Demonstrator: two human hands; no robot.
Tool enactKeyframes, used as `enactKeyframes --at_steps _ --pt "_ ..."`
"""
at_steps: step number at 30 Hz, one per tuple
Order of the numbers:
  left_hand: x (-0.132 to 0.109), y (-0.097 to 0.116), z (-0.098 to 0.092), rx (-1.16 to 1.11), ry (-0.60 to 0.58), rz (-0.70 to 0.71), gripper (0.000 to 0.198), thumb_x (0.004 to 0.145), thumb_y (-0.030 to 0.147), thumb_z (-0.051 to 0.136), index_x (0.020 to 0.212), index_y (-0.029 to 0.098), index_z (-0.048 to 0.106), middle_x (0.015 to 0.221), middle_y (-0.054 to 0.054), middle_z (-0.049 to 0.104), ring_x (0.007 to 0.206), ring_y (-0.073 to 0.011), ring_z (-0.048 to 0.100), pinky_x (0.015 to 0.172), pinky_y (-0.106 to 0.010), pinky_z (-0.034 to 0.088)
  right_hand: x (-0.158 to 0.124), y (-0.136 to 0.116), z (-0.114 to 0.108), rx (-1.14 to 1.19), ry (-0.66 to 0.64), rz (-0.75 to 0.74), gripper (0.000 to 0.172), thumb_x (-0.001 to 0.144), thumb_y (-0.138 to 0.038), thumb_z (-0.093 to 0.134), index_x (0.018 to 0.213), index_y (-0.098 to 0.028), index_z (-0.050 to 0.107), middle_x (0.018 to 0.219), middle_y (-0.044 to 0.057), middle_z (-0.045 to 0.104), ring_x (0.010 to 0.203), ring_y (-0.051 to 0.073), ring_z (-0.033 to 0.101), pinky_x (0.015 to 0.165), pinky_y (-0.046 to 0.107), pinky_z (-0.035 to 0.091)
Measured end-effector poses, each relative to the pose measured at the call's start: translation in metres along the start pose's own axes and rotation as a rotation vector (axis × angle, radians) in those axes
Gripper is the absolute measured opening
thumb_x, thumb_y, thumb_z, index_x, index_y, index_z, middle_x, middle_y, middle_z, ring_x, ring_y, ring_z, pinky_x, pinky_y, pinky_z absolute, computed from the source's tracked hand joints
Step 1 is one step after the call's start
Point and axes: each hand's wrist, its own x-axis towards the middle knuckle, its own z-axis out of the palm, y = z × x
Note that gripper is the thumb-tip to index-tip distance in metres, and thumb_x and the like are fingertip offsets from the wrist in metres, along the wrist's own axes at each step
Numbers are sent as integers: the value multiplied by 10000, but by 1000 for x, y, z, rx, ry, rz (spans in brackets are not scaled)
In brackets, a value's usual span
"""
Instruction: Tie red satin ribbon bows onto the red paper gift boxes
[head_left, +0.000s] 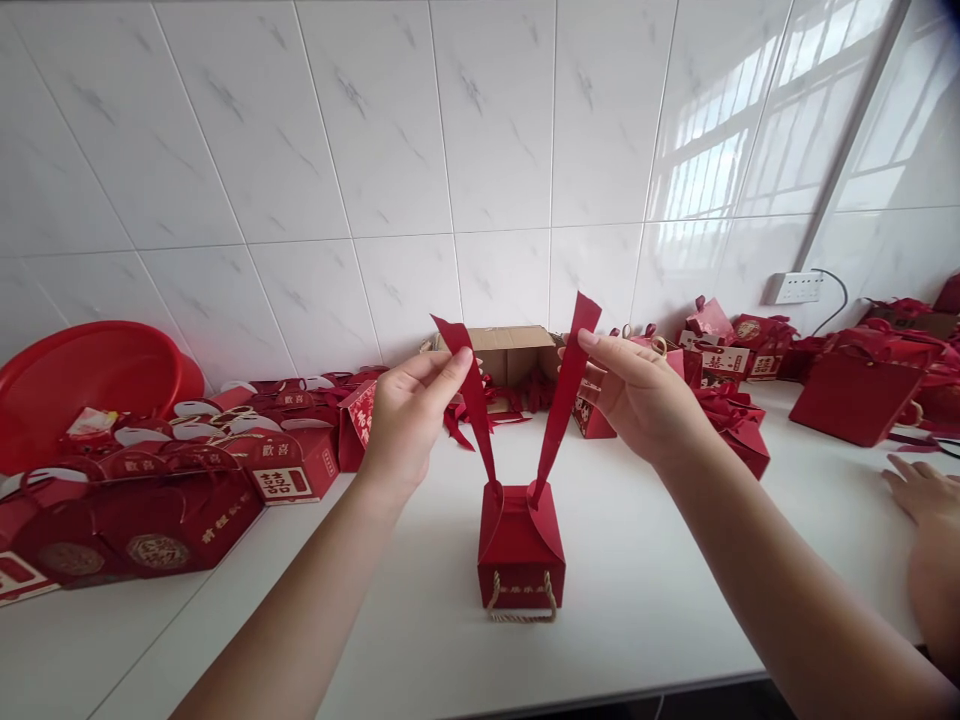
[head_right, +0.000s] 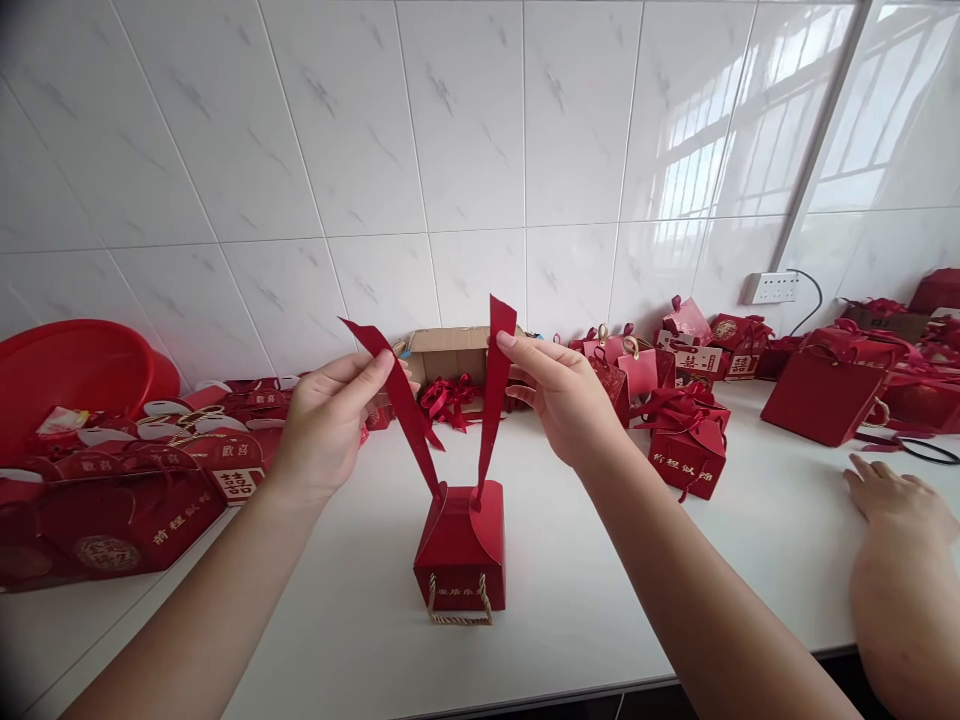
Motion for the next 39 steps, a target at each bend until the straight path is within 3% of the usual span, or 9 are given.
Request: enactKeyframes --at_steps 10,19,23,27,32,36,39 --pt "1 -1 5 -49 12 -44 261 711 411 719 833 180 736 842 -48 724 816 -178 650 780 -308 498 1 5 4 -16 -3 -10 206 693 -451 733 658 -251 696 809 17 659 844 198 584 734 331 437" --pt "2 6 5 -33 -7 -40 258 723 423 702 791 174 708 788 -41 700 763 -178 645 705 -296 497 2 10 8 -16 -14 -17 189 704 -435 725 729 -248 720 837 26 680 867 192 611 768 342 464" --pt "2 8 8 -8 -86 -23 241 756 423 670 736 184 678 648 -7 645 659 -143 610 660 -271 484 4 8 14 46 -46 -4 193 703 -393 728 716 -209 672 758 10 668 674 140 620 689 317 483" --pt "-1 11 13 106 -289 -32 286 779 424 643 617 189 620 552 15 546 557 -120 523 566 -256 440 3 9 20 -43 -109 -23 167 714 -337 712 780 -191 668 618 -28 591 496 77 479 529 254 404" --pt "-2 8 16 223 -389 -90 255 747 426 668 656 189 650 624 -16 598 593 -148 541 539 -278 449 -3 18 21 14 -328 -54 126 766 -302 660 798 -196 721 599 -31 512 538 82 417 537 250 362" --pt "-1 5 12 213 -428 -122 205 731 397 687 733 192 691 751 -60 685 721 -209 627 625 -325 497 -4 26 19 -37 -329 -105 189 811 -380 639 888 -228 720 630 -26 544 574 92 445 566 254 382" --pt "1 3 5 193 -505 -179 198 759 380 657 716 193 706 757 -74 696 758 -223 634 733 -367 497 -3 27 15 -76 -332 -148 199 856 -394 582 880 -242 709 709 -5 609 666 116 540 646 270 449"
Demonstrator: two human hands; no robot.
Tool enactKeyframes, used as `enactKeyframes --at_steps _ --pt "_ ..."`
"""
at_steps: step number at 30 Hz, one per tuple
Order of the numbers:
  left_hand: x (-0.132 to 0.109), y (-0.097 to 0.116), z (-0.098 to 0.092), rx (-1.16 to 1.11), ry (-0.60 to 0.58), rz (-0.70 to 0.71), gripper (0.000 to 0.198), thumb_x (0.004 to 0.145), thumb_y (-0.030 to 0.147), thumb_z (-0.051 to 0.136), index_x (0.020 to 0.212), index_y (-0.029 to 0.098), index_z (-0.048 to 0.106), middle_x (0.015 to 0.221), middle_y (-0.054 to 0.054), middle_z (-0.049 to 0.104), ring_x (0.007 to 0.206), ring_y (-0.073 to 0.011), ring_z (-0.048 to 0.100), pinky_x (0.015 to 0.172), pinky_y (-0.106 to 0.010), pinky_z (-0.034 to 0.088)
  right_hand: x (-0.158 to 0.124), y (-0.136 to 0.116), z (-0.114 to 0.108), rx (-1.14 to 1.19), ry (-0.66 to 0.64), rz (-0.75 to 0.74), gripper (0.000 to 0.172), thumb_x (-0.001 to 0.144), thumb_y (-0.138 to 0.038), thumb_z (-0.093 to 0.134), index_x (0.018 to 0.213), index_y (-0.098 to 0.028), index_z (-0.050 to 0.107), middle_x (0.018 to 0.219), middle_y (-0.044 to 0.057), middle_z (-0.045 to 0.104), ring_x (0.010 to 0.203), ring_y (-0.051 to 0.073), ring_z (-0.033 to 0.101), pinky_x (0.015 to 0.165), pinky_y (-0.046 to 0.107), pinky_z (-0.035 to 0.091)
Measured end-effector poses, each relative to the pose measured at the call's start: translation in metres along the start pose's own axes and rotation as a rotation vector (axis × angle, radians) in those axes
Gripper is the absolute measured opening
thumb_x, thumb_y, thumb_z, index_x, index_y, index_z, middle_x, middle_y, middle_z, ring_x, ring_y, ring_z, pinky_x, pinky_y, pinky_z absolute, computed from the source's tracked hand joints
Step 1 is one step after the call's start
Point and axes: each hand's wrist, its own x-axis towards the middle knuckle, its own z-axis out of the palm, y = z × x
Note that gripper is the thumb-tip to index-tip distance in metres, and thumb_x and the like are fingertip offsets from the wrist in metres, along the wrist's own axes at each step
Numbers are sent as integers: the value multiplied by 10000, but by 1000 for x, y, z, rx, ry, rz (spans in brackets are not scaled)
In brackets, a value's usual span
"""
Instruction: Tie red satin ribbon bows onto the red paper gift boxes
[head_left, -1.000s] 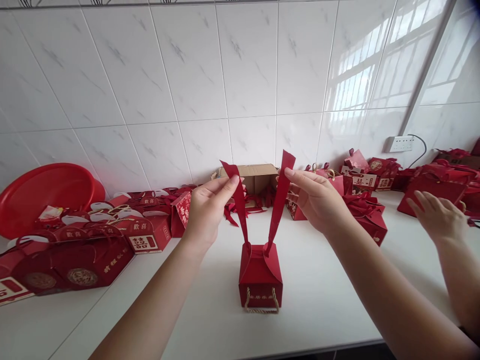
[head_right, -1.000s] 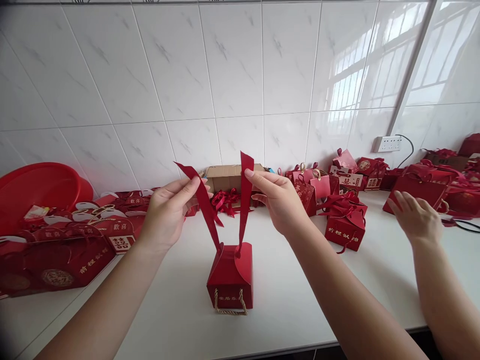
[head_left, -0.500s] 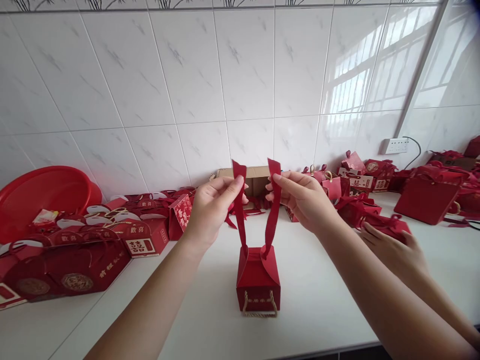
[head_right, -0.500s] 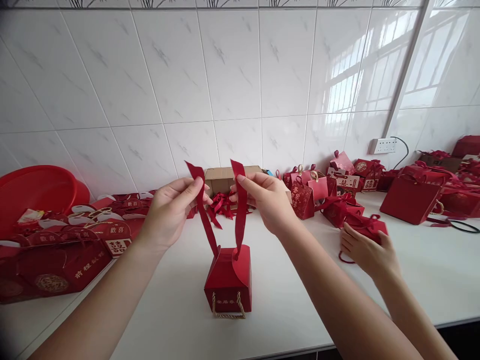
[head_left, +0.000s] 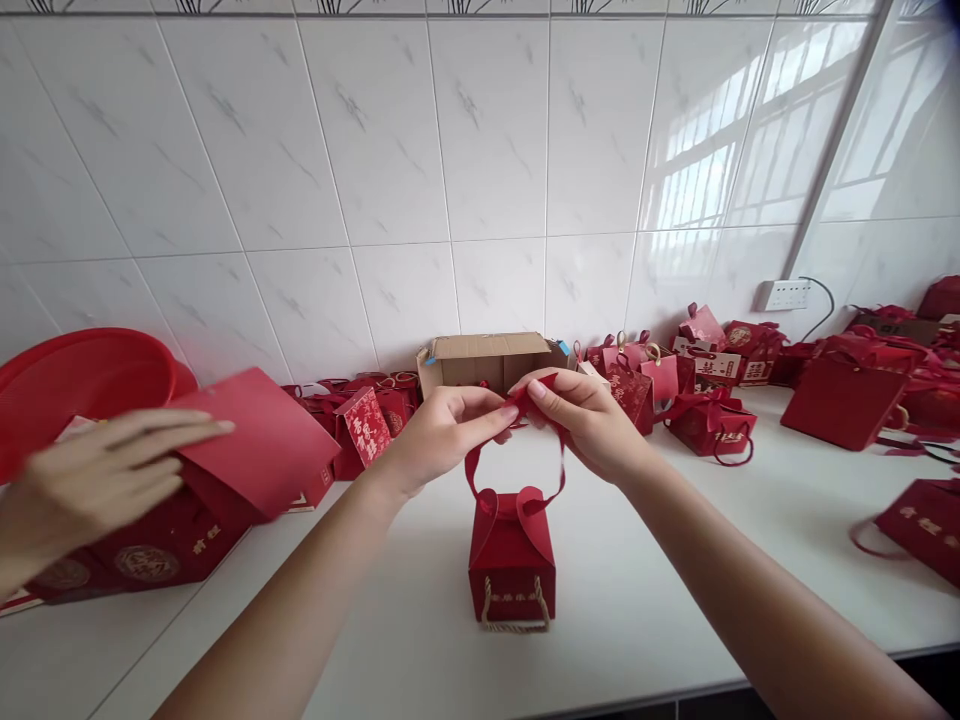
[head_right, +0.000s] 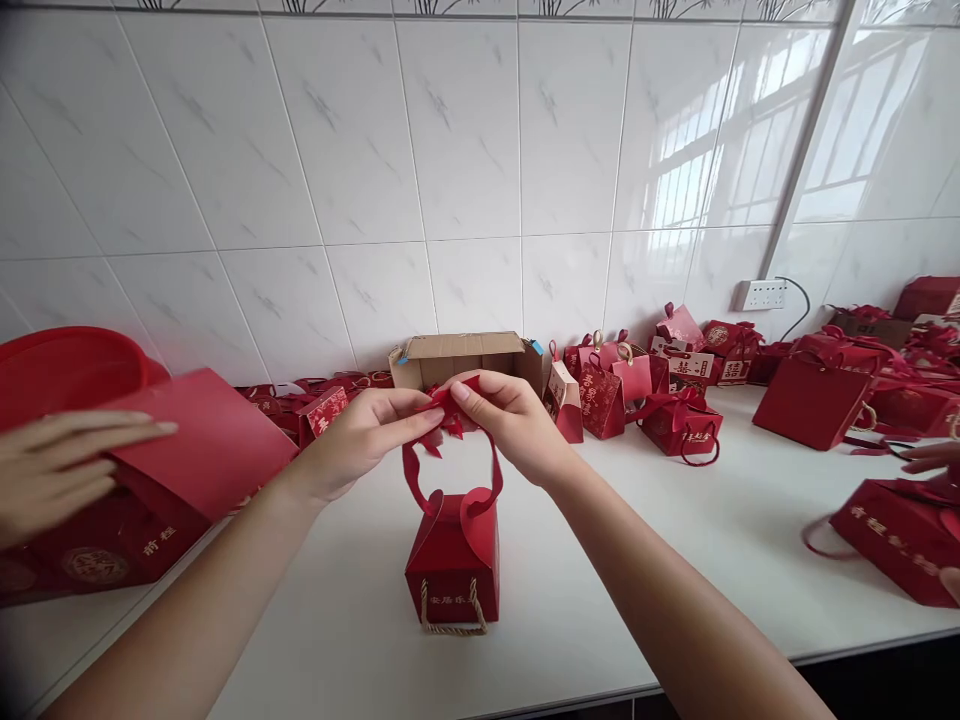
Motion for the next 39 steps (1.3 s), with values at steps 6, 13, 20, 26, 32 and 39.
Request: enactKeyframes --at_steps 6,13,20,26,32,39 --pt "-1 -10 -8 -254 -66 -110 268 788 313 596 558 179 626 699 -56 662 785 -215 626 820 -379 471 -5 -1 -11 -602 -201 -357 234 918 -219 471 976 -224 698 934 67 667 874 174 629 765 315 520" --pt "-4 -9 -9 -302 -138 -110 349 866 415 498 840 148 721 928 -93 723 957 -257 636 914 -413 448 -8 11 -10 -990 -75 -616 313 918 -107 399 1033 -185 679 1003 96 677 875 167 653 725 297 561" --pt "-38 -20 -10 839 448 198 356 793 457 594 1054 230 680 1209 -69 651 1216 -320 500 1099 -535 134 -49 30 -10 -807 478 -393 210 890 -234 510 974 -205 700 965 72 721 888 202 673 769 319 547" --pt "-114 -95 -70 991 589 -225 389 759 520 562 1028 260 666 1141 -51 691 1069 -343 605 1023 -518 307 -145 56 -71 -958 568 387 315 840 -459 519 783 -196 682 697 53 711 705 232 669 603 299 496" --pt "-157 -145 -89 724 362 -608 411 744 593 533 912 258 700 1181 -74 667 1148 -355 557 1006 -480 379 -175 68 -91 -1048 421 588 413 821 -539 486 995 -211 665 1040 95 689 825 265 654 641 348 497" --pt "-95 -117 -11 460 292 -189 181 808 403 516 872 241 563 1192 -53 576 1176 -241 505 1039 -398 349 -107 67 -31 -788 271 408 360 866 -524 446 890 -203 608 973 93 657 941 240 616 691 309 487"
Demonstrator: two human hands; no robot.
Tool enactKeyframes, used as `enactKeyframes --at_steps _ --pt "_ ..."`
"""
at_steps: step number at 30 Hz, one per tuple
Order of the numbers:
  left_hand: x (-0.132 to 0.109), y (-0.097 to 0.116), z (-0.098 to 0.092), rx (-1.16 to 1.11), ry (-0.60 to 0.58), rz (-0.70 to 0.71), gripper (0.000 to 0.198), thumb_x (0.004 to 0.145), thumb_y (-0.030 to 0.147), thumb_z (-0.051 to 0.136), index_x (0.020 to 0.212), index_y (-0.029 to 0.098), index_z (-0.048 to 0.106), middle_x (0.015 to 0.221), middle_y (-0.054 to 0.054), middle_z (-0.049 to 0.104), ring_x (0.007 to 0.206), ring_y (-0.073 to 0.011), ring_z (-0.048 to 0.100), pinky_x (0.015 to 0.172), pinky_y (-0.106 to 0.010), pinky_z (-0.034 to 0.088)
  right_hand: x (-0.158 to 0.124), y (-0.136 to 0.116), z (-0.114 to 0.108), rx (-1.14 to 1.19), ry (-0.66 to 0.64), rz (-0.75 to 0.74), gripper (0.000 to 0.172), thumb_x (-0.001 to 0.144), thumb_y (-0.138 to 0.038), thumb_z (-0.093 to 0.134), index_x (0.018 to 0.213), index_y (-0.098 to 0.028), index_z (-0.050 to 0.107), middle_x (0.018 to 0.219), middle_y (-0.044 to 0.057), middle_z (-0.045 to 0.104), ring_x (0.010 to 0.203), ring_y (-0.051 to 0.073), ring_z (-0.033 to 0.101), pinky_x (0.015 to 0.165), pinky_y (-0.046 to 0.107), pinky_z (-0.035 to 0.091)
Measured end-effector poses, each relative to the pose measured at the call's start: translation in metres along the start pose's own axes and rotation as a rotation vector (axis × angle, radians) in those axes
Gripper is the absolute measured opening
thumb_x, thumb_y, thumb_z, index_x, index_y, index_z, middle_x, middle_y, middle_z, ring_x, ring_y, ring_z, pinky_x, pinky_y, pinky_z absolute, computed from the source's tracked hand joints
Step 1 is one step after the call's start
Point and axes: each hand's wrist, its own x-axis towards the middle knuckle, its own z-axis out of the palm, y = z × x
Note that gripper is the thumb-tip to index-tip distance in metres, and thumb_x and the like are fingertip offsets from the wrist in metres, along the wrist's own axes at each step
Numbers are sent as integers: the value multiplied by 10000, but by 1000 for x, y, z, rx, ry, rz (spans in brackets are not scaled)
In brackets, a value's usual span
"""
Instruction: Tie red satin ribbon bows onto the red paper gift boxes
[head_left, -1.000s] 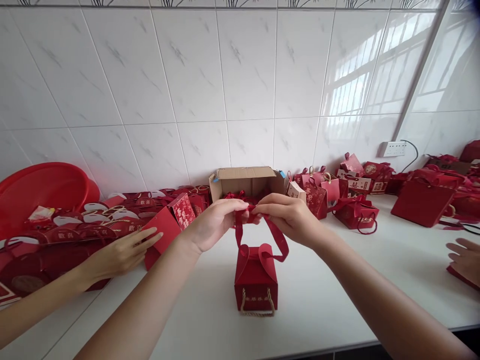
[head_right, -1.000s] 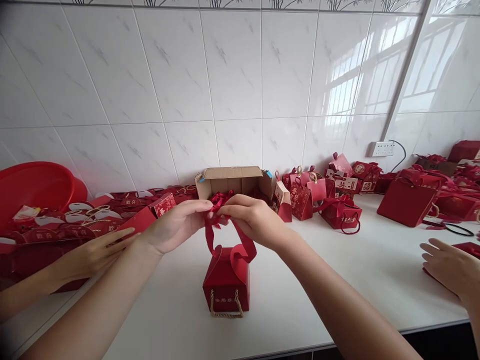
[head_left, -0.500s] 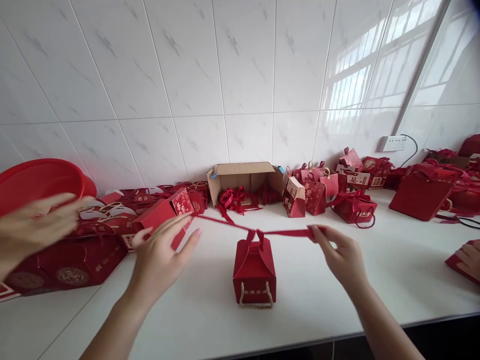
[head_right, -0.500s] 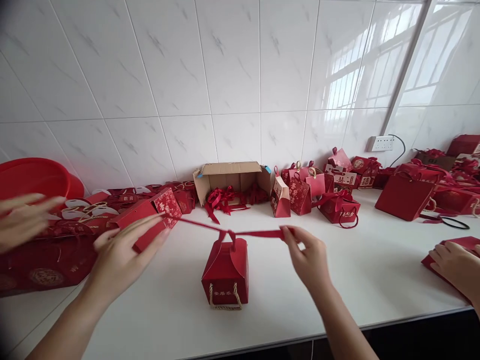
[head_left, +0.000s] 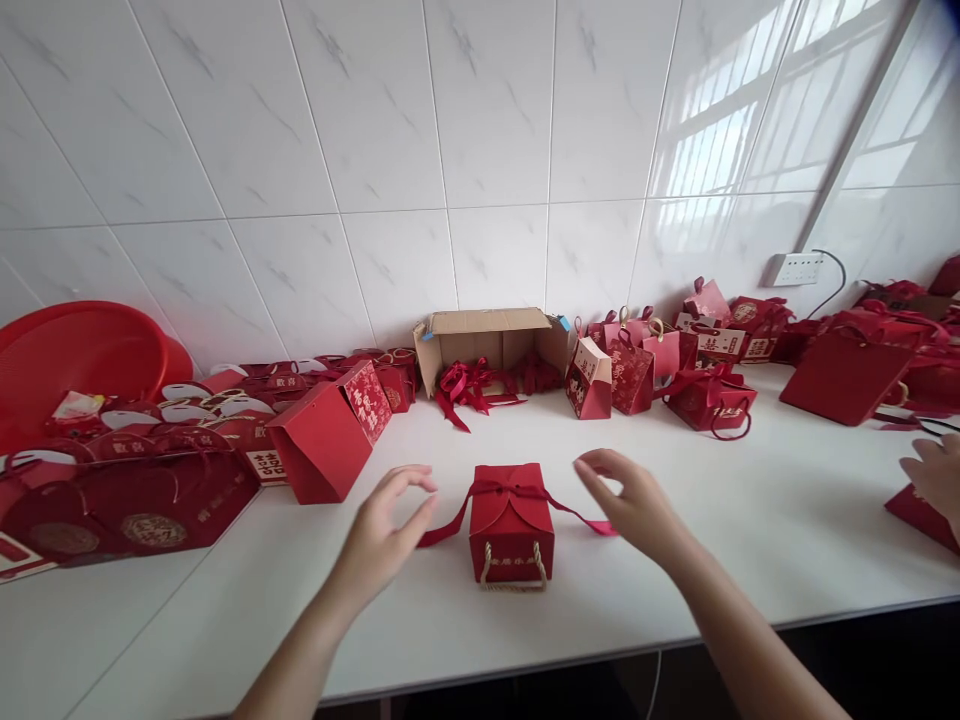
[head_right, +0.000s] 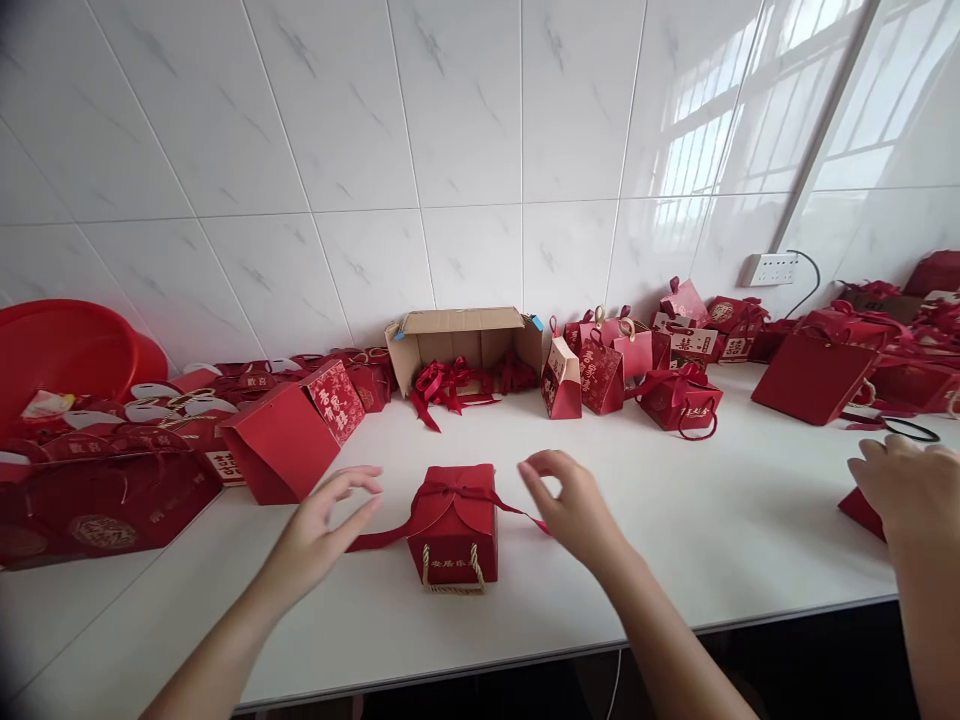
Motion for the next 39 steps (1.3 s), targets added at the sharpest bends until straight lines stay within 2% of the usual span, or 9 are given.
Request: enactKeyframes --at_steps 3,6,10,14,19,22,26,32,39 --pt "12 17 29 -192 -119 -18 214 788 364 558 951 234 511 1110 -55 558 1127 -221 516 1014 -375 367 8 -10 25 144 -194 34 332 825 -539 518 807 -208 533 867 41 626 765 182 607 647 292 461" --pt "20 19 43 -294 -195 -132 294 737 318 606 966 233 443 1108 -59 495 1069 -213 520 891 -334 433 10 -7 39 299 -256 124 372 786 -555 571 753 -211 435 743 -27 526 586 102 489 517 232 373" --pt "26 14 40 -357 -286 -284 323 720 363 634 930 237 425 1006 -19 515 879 -168 540 731 -275 441 12 -5 36 333 -379 304 454 761 -630 554 702 -206 406 603 -67 377 492 71 310 435 210 210" --pt "29 17 28 -445 -514 -317 287 741 465 632 804 192 568 855 -12 610 819 -172 557 735 -265 411 16 -9 21 264 -521 309 534 770 -680 498 618 -169 478 598 -41 398 530 79 303 487 231 216" --pt "27 22 21 -675 -434 -374 372 783 506 577 617 177 531 593 29 483 519 -90 381 500 -222 263 23 -8 11 478 -585 236 464 808 -596 539 671 -155 573 660 -5 521 620 104 431 602 249 306" --pt "27 20 23 -808 -405 -383 314 774 432 616 626 170 525 616 28 466 534 -83 368 495 -213 237 24 -7 10 618 -612 236 379 785 -511 630 672 -151 597 686 7 573 669 115 491 669 255 344" --pt "27 12 27 -850 -429 -402 294 746 304 648 576 158 457 586 45 397 523 -71 315 489 -207 202 23 -3 14 766 -645 270 352 794 -474 642 686 -140 625 650 8 591 596 92 471 630 245 341" --pt "24 6 33 -916 -391 -362 334 779 310 613 580 169 384 594 57 328 542 -75 263 512 -210 216 21 8 25 976 -672 373 332 776 -457 673 685 -140 628 644 0 579 598 86 499 602 228 335" --pt "24 2 36 -990 -429 -365 440 691 169 629 550 179 212 604 59 222 534 -68 218 510 -215 196 23 8 26 978 -662 376 269 714 -350 741 610 -138 613 628 -1 565 600 92 493 612 237 370"
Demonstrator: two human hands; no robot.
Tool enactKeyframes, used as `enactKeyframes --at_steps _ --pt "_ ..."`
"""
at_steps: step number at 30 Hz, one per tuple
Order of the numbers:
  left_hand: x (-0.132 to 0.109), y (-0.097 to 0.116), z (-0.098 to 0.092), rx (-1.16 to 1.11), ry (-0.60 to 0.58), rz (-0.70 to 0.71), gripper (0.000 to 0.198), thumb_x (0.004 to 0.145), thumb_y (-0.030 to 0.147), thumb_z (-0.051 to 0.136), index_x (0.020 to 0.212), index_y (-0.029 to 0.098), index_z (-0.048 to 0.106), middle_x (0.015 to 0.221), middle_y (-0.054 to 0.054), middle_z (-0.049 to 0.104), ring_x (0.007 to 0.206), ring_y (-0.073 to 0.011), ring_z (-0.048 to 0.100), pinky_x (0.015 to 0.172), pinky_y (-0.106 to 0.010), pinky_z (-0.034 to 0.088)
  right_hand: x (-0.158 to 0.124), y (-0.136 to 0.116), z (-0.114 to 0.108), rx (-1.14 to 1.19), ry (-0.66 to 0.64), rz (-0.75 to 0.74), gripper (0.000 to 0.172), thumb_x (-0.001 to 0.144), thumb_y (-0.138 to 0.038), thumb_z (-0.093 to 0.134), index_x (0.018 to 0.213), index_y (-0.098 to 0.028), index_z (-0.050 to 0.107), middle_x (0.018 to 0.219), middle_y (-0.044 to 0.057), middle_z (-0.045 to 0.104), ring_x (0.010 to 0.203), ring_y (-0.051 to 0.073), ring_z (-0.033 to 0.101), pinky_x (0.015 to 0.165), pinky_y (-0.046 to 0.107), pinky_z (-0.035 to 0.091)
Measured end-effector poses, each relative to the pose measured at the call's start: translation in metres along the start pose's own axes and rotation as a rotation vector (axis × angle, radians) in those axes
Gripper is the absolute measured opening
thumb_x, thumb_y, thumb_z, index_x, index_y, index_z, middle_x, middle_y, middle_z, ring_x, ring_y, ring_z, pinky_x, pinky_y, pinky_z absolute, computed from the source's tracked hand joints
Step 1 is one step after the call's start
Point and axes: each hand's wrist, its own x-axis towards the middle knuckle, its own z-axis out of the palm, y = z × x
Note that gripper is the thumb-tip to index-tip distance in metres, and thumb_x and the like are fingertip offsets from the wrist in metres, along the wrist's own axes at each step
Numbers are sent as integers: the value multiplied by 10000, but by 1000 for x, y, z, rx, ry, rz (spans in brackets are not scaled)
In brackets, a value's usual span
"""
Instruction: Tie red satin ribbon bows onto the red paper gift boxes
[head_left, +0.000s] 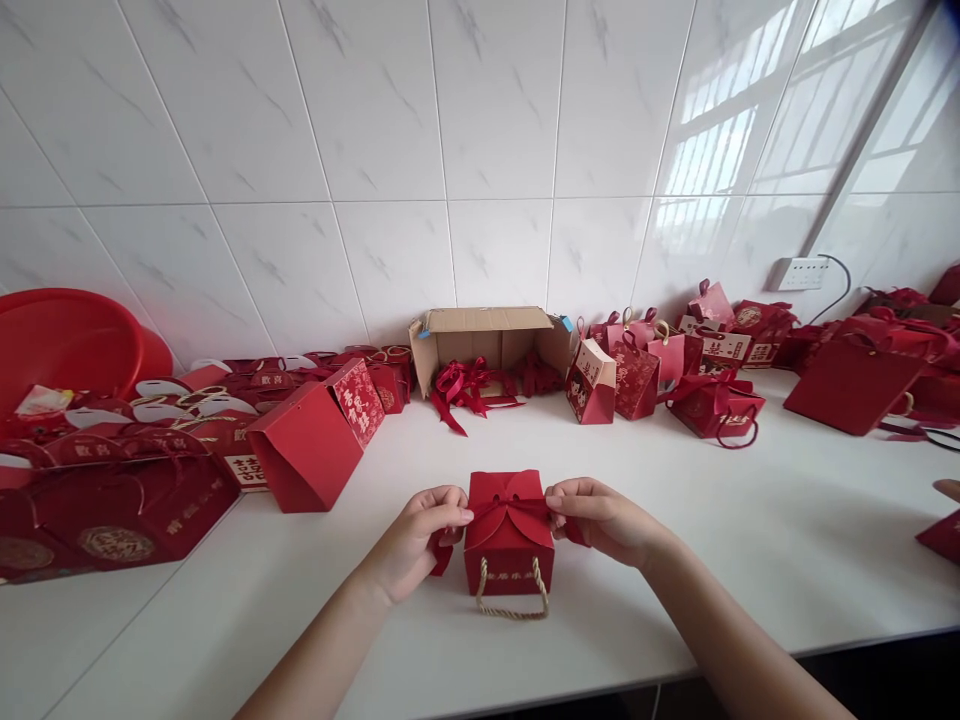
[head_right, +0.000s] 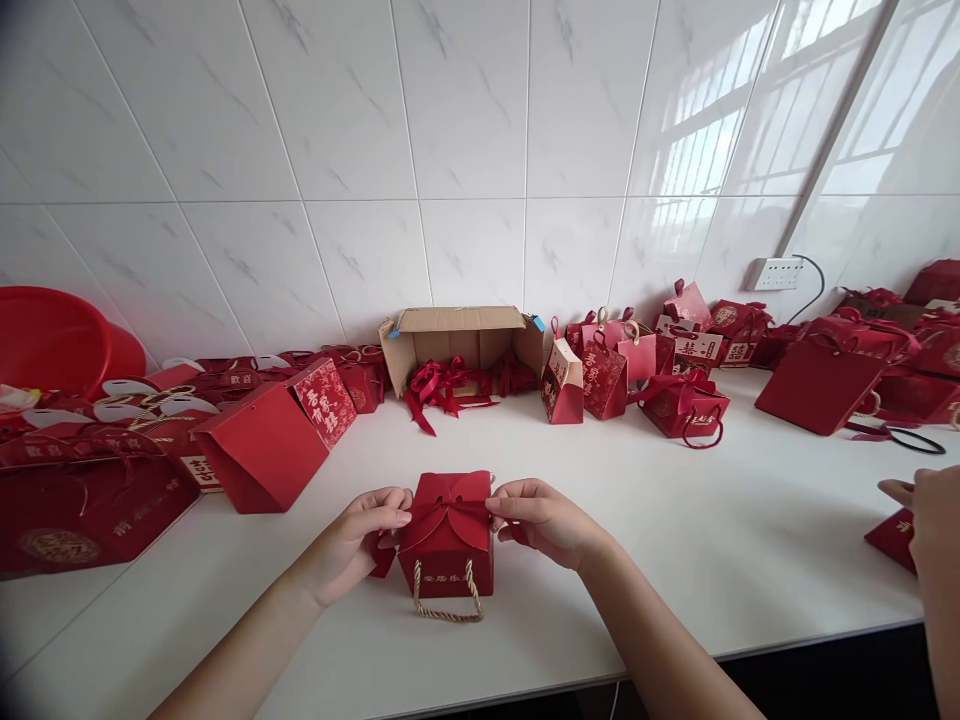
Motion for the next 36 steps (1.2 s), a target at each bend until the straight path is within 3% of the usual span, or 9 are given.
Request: enactKeyframes --at_steps 8,12,16,19,22,24,29,32,36 --pt "2 -4 0 -65 22 -52 410 603 181 582 541 179 177 589 57 235 510 -66 235 503 -223 225 3 4 -3 57 2 -12 247 709 -299 704 561 -145 580 593 -17 524 614 109 530 656 257 414" --pt "-1 0 2 -25 54 -76 407 612 192 607 528 187 209 586 56 279 519 -72 259 494 -224 236 -2 1 -8 -21 22 -11 239 723 -335 706 612 -136 636 639 15 603 639 115 556 706 274 438" --pt "-8 9 1 165 65 -116 382 695 282 625 527 190 294 572 54 314 531 -83 290 495 -218 230 -12 -13 -17 -259 28 0 267 741 -406 701 712 -141 696 682 33 651 662 117 566 722 272 437" --pt "-14 18 1 468 147 -112 326 732 376 609 573 194 389 595 43 389 542 -104 357 494 -220 260 -22 -27 -20 -495 60 1 369 797 -489 611 699 -147 711 657 25 639 547 82 461 558 227 372" --pt "-17 25 8 764 342 86 190 728 376 615 721 220 506 786 -1 552 720 -173 517 623 -264 395 -28 -40 -17 -667 119 26 374 786 -513 598 702 -169 717 679 17 653 465 64 353 426 223 253" --pt "-17 27 20 893 379 310 122 752 329 593 792 234 527 929 -28 583 917 -219 539 811 -323 408 -28 -47 -12 -709 141 24 329 764 -489 626 712 -178 716 687 13 662 457 63 366 404 219 247" --pt "-7 24 61 1091 100 519 137 743 326 643 785 230 555 866 -30 609 838 -224 546 847 -373 355 -21 -55 5 -521 134 -25 336 725 -463 679 792 -135 703 616 30 649 531 114 523 385 203 354" --pt "3 20 76 1196 91 581 136 737 283 647 737 212 532 804 -16 614 737 -197 540 812 -377 328 -20 -57 13 -416 130 -35 344 710 -429 713 882 -138 652 630 34 671 594 150 600 437 224 432" --pt "11 20 76 1208 133 618 127 789 173 532 691 207 459 696 5 584 647 -163 505 740 -339 334 -26 -63 16 -423 140 -73 310 729 -379 723 908 -159 600 683 40 701 682 153 635 594 260 477"
